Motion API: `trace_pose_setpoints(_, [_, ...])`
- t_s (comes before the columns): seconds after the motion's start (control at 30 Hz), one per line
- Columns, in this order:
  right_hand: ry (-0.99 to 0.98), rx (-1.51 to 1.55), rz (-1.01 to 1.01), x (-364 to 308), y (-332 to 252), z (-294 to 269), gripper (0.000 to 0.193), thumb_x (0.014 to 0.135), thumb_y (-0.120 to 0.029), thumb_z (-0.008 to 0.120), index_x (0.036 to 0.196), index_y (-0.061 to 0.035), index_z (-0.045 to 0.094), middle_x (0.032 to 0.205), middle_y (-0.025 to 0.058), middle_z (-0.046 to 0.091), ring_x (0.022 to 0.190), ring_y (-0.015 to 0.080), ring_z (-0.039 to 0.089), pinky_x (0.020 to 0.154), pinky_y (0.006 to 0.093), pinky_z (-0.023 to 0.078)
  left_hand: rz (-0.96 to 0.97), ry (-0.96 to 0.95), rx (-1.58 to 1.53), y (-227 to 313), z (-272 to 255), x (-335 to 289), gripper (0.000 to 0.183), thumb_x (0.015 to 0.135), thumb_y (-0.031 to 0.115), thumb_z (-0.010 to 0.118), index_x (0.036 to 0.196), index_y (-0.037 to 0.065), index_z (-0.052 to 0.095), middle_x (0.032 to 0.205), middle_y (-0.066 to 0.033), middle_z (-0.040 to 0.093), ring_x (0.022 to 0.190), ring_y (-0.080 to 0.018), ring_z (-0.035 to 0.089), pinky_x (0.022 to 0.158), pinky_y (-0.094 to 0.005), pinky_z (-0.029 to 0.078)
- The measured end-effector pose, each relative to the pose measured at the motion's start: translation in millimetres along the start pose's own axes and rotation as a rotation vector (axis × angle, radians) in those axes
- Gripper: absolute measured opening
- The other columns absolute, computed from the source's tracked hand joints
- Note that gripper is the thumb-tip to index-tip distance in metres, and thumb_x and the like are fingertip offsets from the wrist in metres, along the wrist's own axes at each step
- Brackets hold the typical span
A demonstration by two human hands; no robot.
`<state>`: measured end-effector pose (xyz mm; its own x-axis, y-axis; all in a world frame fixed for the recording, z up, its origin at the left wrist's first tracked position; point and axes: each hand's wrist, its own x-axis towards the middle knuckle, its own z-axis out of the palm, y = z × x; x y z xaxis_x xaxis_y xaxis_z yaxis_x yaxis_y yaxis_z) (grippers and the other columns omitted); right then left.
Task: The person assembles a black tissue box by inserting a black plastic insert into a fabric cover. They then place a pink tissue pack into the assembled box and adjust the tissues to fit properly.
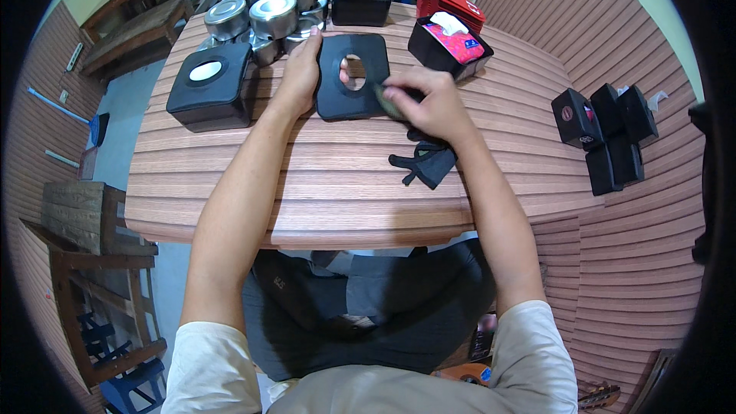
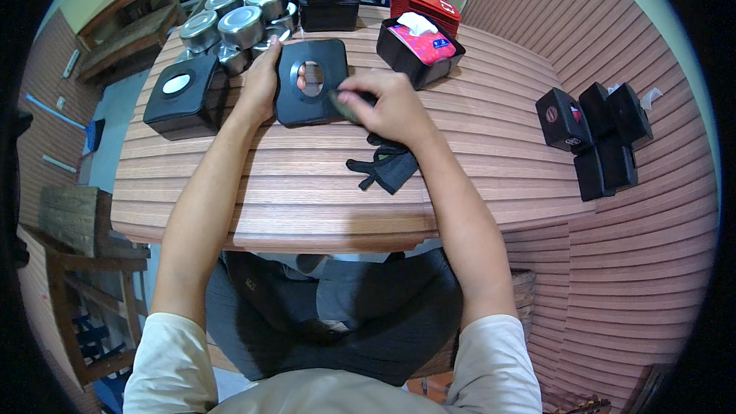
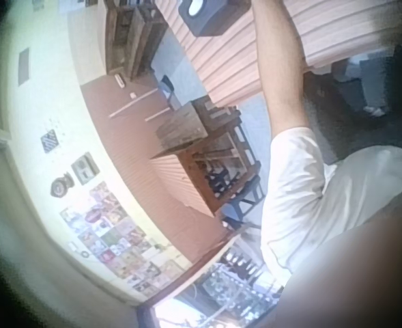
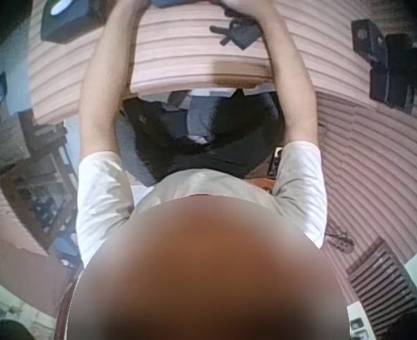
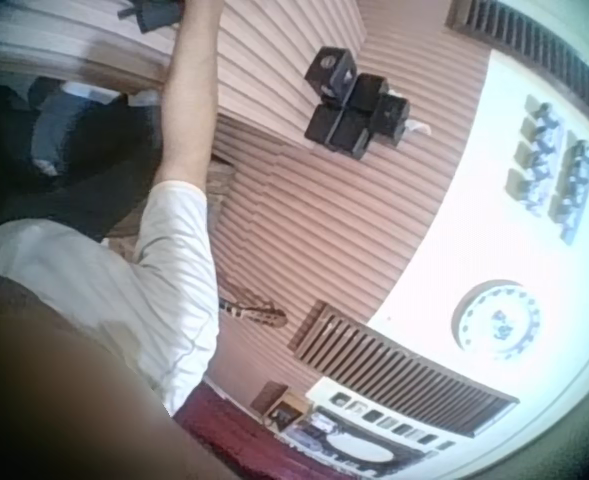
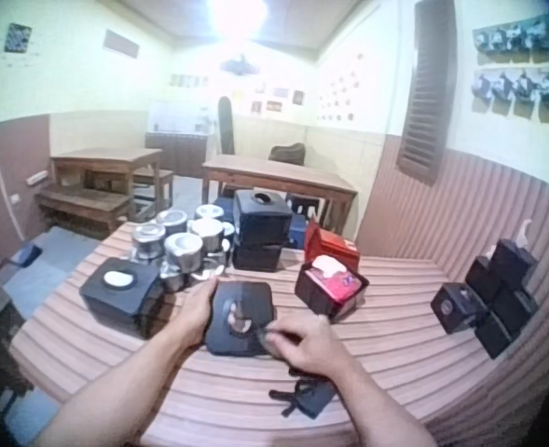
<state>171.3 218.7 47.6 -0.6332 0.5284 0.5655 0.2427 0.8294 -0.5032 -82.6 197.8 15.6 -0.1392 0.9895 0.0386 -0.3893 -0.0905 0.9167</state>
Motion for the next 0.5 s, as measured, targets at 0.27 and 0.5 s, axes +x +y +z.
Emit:
trace_pose_setpoints(0.27, [0.666,0.019,0.193,4.3,35.8,-10.2,0.016,0.100,-0.013,0.078,0.107,0.0019,0.076,0.086,0.0018,0.069,0.075,0.0091,0.060,0.069,0.0282,0.050,0.135,-0.046,-0.089,-6.4,5.8,5.8,0.038,0.119,0.029,0.042,0.145,0.005,0.056,0.119,-0.0093,0.072,0.108,-0.0187,0.071,0.098,-0.0364,0.056])
trace_pose_setpoints(0.5, [0.607,0.146,0.326,-0.1,38.5,3.4,0.018,0.103,-0.015,0.074,0.108,0.0026,0.072,0.080,0.0000,0.069,0.071,0.0050,0.058,0.063,0.0255,0.048,0.067,-0.120,-0.139,-3.4,4.6,-0.9,0.033,0.110,0.008,0.048,0.142,0.006,0.051,0.134,-0.0127,0.065,0.112,-0.0222,0.070,0.104,-0.0403,0.056])
